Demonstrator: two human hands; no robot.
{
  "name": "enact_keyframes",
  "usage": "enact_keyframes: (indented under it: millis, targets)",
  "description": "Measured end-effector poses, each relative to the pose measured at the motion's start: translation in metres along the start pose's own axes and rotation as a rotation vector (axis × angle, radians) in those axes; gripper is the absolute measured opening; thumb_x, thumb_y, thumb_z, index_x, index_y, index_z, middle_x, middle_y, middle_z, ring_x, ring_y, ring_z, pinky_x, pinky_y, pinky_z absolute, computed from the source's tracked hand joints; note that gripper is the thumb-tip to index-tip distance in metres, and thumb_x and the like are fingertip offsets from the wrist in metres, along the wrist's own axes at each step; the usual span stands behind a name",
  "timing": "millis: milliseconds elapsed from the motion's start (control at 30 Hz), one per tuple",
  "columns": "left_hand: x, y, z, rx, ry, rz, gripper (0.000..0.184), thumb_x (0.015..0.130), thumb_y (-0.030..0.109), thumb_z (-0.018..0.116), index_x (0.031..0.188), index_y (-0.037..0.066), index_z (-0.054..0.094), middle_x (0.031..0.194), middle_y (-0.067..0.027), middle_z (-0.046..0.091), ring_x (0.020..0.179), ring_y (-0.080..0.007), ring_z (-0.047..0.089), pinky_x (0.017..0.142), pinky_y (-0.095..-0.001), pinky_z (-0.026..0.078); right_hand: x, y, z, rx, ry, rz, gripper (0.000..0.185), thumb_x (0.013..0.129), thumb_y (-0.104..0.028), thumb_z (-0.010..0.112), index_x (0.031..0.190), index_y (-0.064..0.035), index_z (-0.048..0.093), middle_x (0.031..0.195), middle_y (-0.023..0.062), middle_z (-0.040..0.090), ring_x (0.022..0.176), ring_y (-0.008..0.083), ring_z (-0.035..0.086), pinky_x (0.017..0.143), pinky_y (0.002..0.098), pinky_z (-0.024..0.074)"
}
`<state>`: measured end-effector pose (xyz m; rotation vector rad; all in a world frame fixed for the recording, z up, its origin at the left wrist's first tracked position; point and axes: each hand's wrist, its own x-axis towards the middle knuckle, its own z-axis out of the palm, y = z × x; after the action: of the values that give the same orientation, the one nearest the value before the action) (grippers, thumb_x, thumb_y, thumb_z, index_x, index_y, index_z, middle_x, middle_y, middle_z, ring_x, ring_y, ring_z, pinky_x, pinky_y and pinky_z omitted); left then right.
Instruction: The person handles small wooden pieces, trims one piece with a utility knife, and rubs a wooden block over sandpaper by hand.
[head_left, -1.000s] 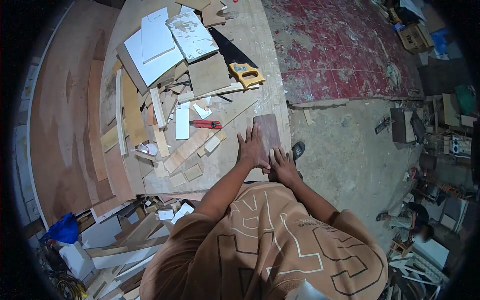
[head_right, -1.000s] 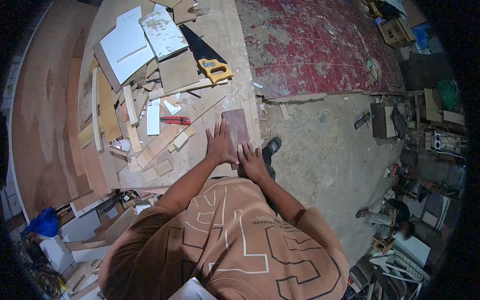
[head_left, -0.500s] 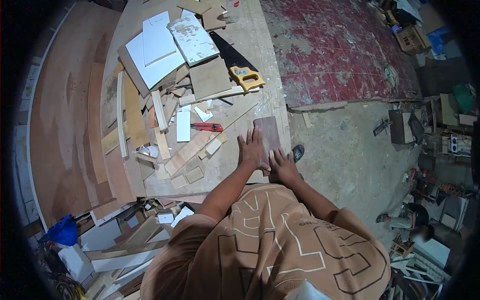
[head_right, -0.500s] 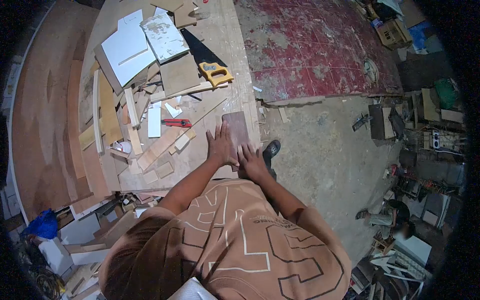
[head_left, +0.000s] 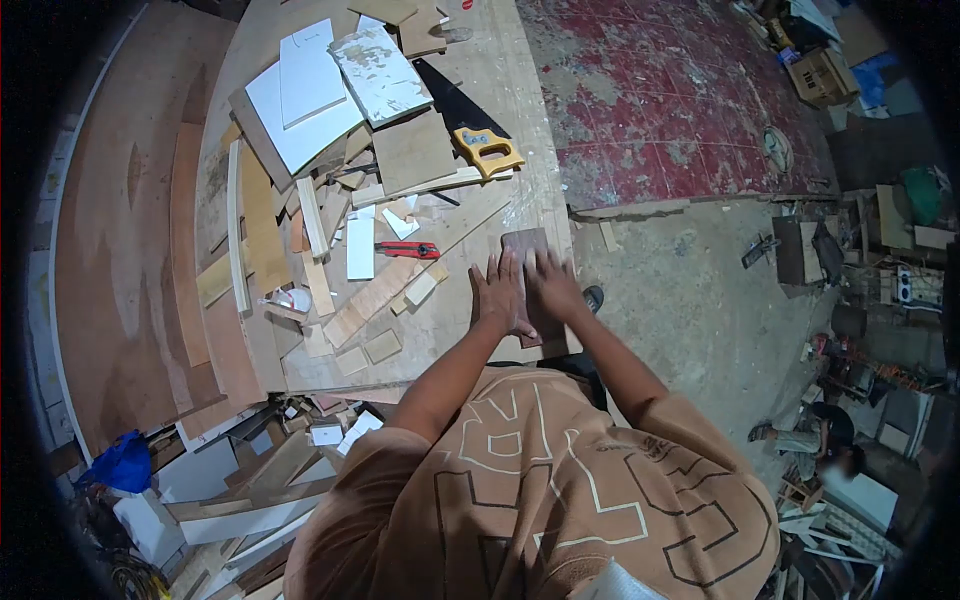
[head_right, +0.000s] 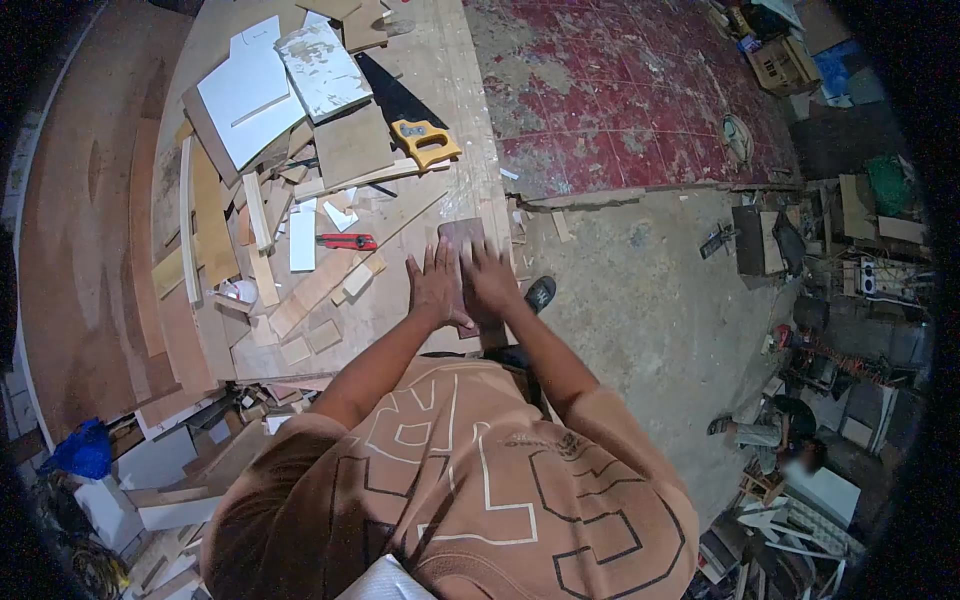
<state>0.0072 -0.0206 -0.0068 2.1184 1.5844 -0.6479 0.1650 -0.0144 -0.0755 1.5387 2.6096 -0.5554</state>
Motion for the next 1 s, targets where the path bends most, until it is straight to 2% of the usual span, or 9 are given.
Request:
enact_keyframes:
  millis: [100, 167, 367, 433, 533, 633, 700, 800, 1000]
  targets:
    - [0.001, -0.001, 0.007, 0.011, 0.009, -0.014, 0.154, 0.04, 0.072, 0.081, 0.151, -0.003, 0.004, 0.16, -0.0195, 0.0, 0.146, -0.0392, 0.008, 0.11, -0.0671, 0.012, -0.082, -0.029, 0.014, 0.004, -0.033, -0.027, 0.057, 0.09, -0.03, 0.051, 0.142, -0.01, 0.04, 0.154, 0.0196, 0.024, 0.141, 0.0431, 0.024, 0.109, 0.0669, 0.0185]
    - [-0.002, -0.002, 0.0, -0.004, -0.01, 0.0, 0.154, 0.041, 0.072, 0.081, 0.151, -0.002, 0.004, 0.159, -0.0204, 0.0, 0.146, -0.0395, 0.009, 0.11, -0.0671, 0.013, -0.082, -0.026, 0.007, -0.088, -0.067, -0.049, 0.056, 0.09, -0.028, 0.051, 0.142, -0.0108, 0.04, 0.154, 0.0187, 0.025, 0.142, 0.0416, 0.024, 0.107, 0.0681, 0.0198]
    - [0.001, 0.001, 0.003, 0.061, -0.013, -0.002, 0.153, 0.042, 0.076, 0.078, 0.151, -0.002, 0.003, 0.159, -0.0208, 0.001, 0.146, -0.0393, 0.009, 0.11, -0.0671, 0.013, 0.047, 0.006, -0.028, -0.051, 0.075, 0.03, 0.052, 0.093, -0.025, 0.047, 0.142, -0.0113, 0.039, 0.154, 0.0171, 0.028, 0.142, 0.0404, 0.024, 0.107, 0.0669, 0.0223]
    - [0.0, -0.002, 0.004, 0.044, 0.001, 0.002, 0.153, 0.043, 0.076, 0.077, 0.151, -0.002, 0.003, 0.159, -0.0208, 0.001, 0.146, -0.0394, 0.009, 0.11, -0.0672, 0.012, 0.066, 0.009, -0.033, -0.058, 0.04, 0.018, 0.051, 0.093, -0.025, 0.045, 0.142, -0.0108, 0.039, 0.153, 0.0174, 0.029, 0.141, 0.041, 0.025, 0.108, 0.0652, 0.0237]
    - [-0.005, -0.003, 0.001, 0.0, 0.02, 0.031, 0.152, 0.043, 0.077, 0.076, 0.151, -0.002, 0.003, 0.159, -0.0207, 0.001, 0.146, -0.0398, 0.007, 0.11, -0.067, 0.012, 0.035, 0.01, -0.022, -0.072, 0.055, -0.039, 0.051, 0.094, -0.027, 0.044, 0.143, -0.0115, 0.039, 0.152, 0.0172, 0.03, 0.141, 0.0409, 0.026, 0.109, 0.0635, 0.0233]
    - [-0.005, -0.008, 0.002, -0.022, 0.028, 0.041, 0.152, 0.044, 0.077, 0.076, 0.151, -0.003, 0.004, 0.159, -0.0207, 0.001, 0.146, -0.0402, 0.007, 0.11, -0.0667, 0.012, -0.045, 0.005, 0.013, -0.014, -0.054, -0.153, 0.052, 0.092, -0.027, 0.047, 0.142, -0.0112, 0.041, 0.153, 0.017, 0.028, 0.142, 0.0408, 0.023, 0.109, 0.0631, 0.0246]
    - [-0.002, -0.006, 0.004, -0.035, 0.034, 0.039, 0.151, 0.044, 0.077, 0.076, 0.151, -0.003, 0.005, 0.159, -0.0207, 0.001, 0.146, -0.0405, 0.007, 0.11, -0.0666, 0.012, -0.091, -0.009, 0.01, -0.016, -0.131, -0.1, 0.053, 0.092, -0.028, 0.047, 0.142, -0.0151, 0.04, 0.155, 0.0155, 0.025, 0.143, 0.0406, 0.022, 0.111, 0.064, 0.0204]
    - [0.0, -0.005, 0.006, -0.003, -0.021, 0.015, 0.157, 0.04, 0.076, 0.077, 0.151, -0.001, -0.001, 0.16, -0.0179, -0.004, 0.146, -0.0396, 0.007, 0.11, -0.0674, 0.012, -0.074, -0.001, 0.006, -0.085, -0.112, -0.174, 0.052, 0.092, -0.027, 0.046, 0.143, -0.0155, 0.04, 0.155, 0.0156, 0.025, 0.143, 0.0408, 0.022, 0.111, 0.0647, 0.018]
    - [-0.002, -0.002, 0.0, 0.038, -0.005, 0.018, 0.151, 0.045, 0.077, 0.076, 0.151, -0.003, 0.004, 0.159, -0.0212, 0.001, 0.146, -0.041, 0.007, 0.11, -0.0666, 0.013, 0.055, 0.018, -0.032, -0.093, 0.019, -0.001, 0.049, 0.095, -0.024, 0.043, 0.142, -0.0125, 0.04, 0.154, 0.0179, 0.027, 0.141, 0.0417, 0.026, 0.108, 0.0651, 0.0216]
